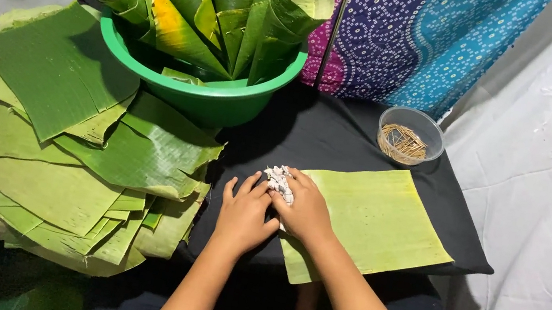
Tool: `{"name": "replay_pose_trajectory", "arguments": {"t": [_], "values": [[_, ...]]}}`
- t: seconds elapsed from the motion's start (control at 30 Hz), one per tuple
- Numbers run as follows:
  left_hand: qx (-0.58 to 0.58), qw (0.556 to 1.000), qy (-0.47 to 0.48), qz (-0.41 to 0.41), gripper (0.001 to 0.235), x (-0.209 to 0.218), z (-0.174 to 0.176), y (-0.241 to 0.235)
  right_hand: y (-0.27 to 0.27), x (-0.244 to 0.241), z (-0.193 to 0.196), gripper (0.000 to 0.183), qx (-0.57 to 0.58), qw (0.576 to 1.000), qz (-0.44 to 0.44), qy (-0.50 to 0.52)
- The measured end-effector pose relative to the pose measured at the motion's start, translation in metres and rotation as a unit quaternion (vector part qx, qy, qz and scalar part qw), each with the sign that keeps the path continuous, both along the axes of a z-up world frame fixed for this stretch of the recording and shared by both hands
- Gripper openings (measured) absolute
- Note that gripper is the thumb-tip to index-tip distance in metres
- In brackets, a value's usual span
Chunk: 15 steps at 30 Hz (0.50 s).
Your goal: Cleaning banana leaves and folding them into cones secured with wooden pins
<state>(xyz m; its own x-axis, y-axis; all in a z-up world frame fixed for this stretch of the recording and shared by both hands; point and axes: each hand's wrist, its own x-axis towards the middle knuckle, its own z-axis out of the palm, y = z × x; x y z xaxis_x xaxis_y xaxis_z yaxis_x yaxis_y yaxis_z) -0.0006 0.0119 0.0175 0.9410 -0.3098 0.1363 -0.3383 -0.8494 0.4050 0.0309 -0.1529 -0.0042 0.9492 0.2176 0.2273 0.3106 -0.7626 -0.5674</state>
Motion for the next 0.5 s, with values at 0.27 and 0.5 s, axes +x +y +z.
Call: {"name": "replay_pose_trajectory", "arguments": {"t": [0.27,0.5], "values": [[-0.010,1.000,0.000,-0.002,0.045,-0.002,0.004,0.001,0.000,-0.002,0.003,0.050,0.014,1.000,0.017,-0.021],[-0.015,1.000,-0.002,-0.006,0.047,-0.004,0.012,0.001,-0.003,0.006,-0.011,0.044,-0.013,1.000,-0.003,-0.010]]}}
